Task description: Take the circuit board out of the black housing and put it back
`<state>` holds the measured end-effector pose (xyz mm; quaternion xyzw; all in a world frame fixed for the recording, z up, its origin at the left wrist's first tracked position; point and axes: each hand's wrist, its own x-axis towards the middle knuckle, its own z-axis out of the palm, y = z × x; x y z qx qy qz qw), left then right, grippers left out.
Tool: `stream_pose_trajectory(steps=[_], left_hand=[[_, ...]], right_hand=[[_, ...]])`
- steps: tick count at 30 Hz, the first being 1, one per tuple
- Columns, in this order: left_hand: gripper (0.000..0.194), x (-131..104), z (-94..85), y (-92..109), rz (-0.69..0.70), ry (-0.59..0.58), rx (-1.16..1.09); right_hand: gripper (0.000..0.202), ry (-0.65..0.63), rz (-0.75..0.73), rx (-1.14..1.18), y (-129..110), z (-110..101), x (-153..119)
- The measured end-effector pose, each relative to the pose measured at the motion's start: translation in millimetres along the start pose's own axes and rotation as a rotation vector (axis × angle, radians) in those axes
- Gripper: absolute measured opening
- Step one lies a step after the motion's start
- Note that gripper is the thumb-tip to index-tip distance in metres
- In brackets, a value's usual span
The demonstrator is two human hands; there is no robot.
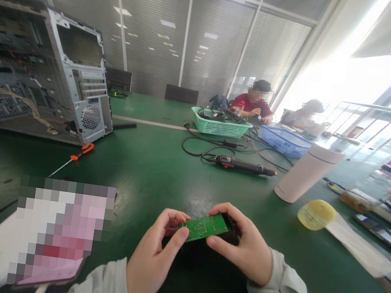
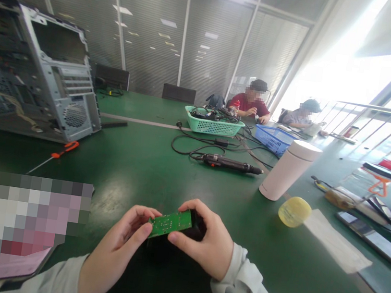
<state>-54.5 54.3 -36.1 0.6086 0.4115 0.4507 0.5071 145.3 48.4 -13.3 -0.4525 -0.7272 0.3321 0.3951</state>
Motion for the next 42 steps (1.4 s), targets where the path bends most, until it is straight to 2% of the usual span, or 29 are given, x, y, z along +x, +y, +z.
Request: stream_pose_trajectory(steps=[8, 11, 13, 18, 22, 25, 28, 30, 33, 36, 39, 42], left_hand=[[0.022, -0.9, 0.3, 5.7, -0.062, 0.035, -0.046], [0.020, -1.3, 0.4, 4.8, -0.104, -0.006, -0.028], [0.028, -1.9, -0.2, 4.2, -0.107, -0.050, 0.041], [0.026, -2.2, -1.7, 8.4, -0.020, -0.159, 0.252], [0.029, 1.3, -1.8, 10.4, -0.034, -0.099, 0.238], [0.030, 4.4, -2.0, 11.3, -0.107, -0.037, 0.135], [0.036, 5.1, -2.9, 13.0, -0.159, 0.022, -0.008], [0.037, 3.9, -4.8, 12.9, -0.187, 0.094, -0.084], [0.025, 1.2, -9.1, 7.2, -0.231, 0.293, -0.110], [0.020, 0.2, -12.0, -4.4, -0.285, 0.421, -0.139], [0.028, 2.0, -11.0, -14.5, -0.308, 0.446, -0.242], [0.041, 6.1, -8.1, -17.0, -0.319, 0.322, -0.338]], right_hand=[[0.027, -0.016, 0.049, 0.022, -2.4, -0.5, -0.4], [0.026, -0.023, 0.055, 0.022, -2.7, -0.8, -0.6], [0.027, -0.034, 0.062, 0.034, -3.1, -0.7, -0.7], [0.028, -0.057, 0.061, 0.033, -5.8, 0.4, -1.7], [0.036, -0.059, 0.110, 0.058, -7.7, 0.8, -3.8], [0.055, -0.105, 0.171, 0.112, -9.3, -0.5, -5.4], [0.055, -0.129, 0.171, 0.149, -11.1, -3.1, -6.4], [0.051, -0.092, 0.177, 0.134, -11.2, -4.8, -6.0], [0.045, 0.028, 0.205, 0.051, -8.3, -6.7, -2.9], [0.051, 0.141, 0.325, 0.072, -2.5, -8.0, 2.5], [0.062, 0.316, 0.433, 0.246, 2.5, -9.1, 6.3], [0.060, 0.426, 0.457, 0.376, 2.0, -10.0, 7.8]])
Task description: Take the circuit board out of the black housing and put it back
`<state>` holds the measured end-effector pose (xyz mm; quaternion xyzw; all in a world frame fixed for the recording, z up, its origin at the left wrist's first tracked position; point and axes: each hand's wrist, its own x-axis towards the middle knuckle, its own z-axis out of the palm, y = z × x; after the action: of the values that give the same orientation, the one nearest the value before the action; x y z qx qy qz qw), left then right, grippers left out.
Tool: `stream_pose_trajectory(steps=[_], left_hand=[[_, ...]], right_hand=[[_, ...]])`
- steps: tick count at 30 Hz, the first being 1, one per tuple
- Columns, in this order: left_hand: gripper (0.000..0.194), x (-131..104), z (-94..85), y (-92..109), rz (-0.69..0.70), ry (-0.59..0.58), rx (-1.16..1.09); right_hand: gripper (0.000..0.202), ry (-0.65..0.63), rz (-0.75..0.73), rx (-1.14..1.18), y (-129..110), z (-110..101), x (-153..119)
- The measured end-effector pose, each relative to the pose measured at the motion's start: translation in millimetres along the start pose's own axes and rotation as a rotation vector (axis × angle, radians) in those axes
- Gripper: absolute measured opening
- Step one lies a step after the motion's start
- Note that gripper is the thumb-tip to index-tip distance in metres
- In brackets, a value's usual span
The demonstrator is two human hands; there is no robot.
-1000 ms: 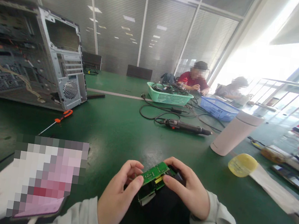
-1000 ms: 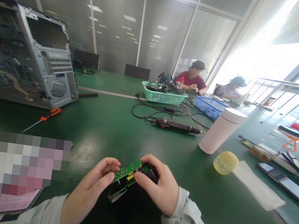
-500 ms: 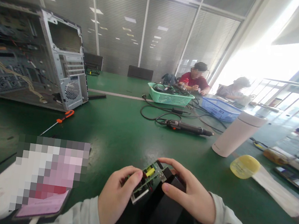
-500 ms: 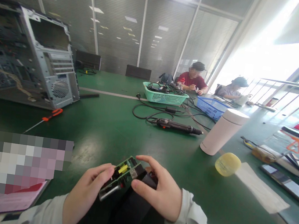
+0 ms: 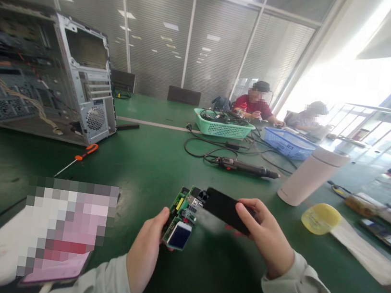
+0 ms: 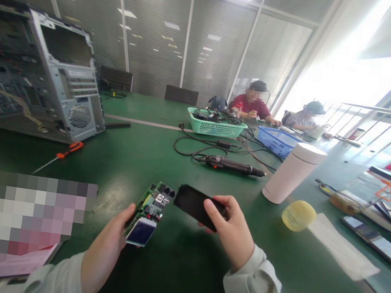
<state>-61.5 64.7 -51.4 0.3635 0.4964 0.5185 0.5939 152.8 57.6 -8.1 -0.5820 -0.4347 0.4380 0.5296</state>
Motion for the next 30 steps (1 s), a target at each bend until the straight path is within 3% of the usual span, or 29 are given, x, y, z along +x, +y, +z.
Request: stream_pose_trajectory(steps=[3, 5, 9, 13, 17, 19, 22, 24, 26, 28, 30], left_hand=[[0.048, 3.4, 3.7, 2.2, 0.008, -0.135, -0.015], [0.047, 5.7, 5.1, 2.8, 0.025, -0.152, -0.015], [0.046, 8.8, 5.1, 0.2, 0.027, -0.148, -0.005], [0.047, 9.9, 5.5, 1.5, 0.019, -0.177, -0.012], [0.047, 9.6, 6.7, 7.5, -0.029, -0.229, -0.028], [0.048, 8.0, 6.7, 9.3, -0.048, -0.252, -0.034], [0.051, 5.0, 6.0, 9.6, -0.063, -0.267, -0.041], [0.052, 4.2, 5.8, 9.0, -0.063, -0.269, -0.042], [0.053, 5.0, 5.9, 8.0, -0.055, -0.272, -0.040], [0.055, 6.9, 6.1, 6.1, -0.044, -0.274, -0.034], [0.055, 8.5, 6.1, 3.1, -0.030, -0.272, -0.025]], right_hand=[[0.028, 0.009, 0.252, 0.221, -6.9, 2.9, -1.2], [0.019, -0.005, 0.459, 0.364, -11.6, 6.1, -1.9], [0.049, -0.233, 0.700, 0.459, -10.5, 11.7, -3.8], [0.073, -0.486, 0.738, 0.478, 2.2, 12.7, -6.2], [0.073, -0.619, 0.651, 0.550, 11.6, 12.6, -7.7], [0.066, -0.622, 0.615, 0.517, 13.7, 13.9, -8.0], [0.060, -0.488, 0.423, 0.290, 14.4, 16.1, -7.9], [0.065, -0.346, 0.141, 0.019, 13.9, 14.6, -8.2], [0.057, -0.199, -0.129, -0.292, 13.9, 7.1, -9.5], [0.046, -0.069, -0.263, -0.538, 17.0, -10.0, -12.0], [0.041, 0.008, -0.282, -0.671, 24.5, -39.6, -15.8]])
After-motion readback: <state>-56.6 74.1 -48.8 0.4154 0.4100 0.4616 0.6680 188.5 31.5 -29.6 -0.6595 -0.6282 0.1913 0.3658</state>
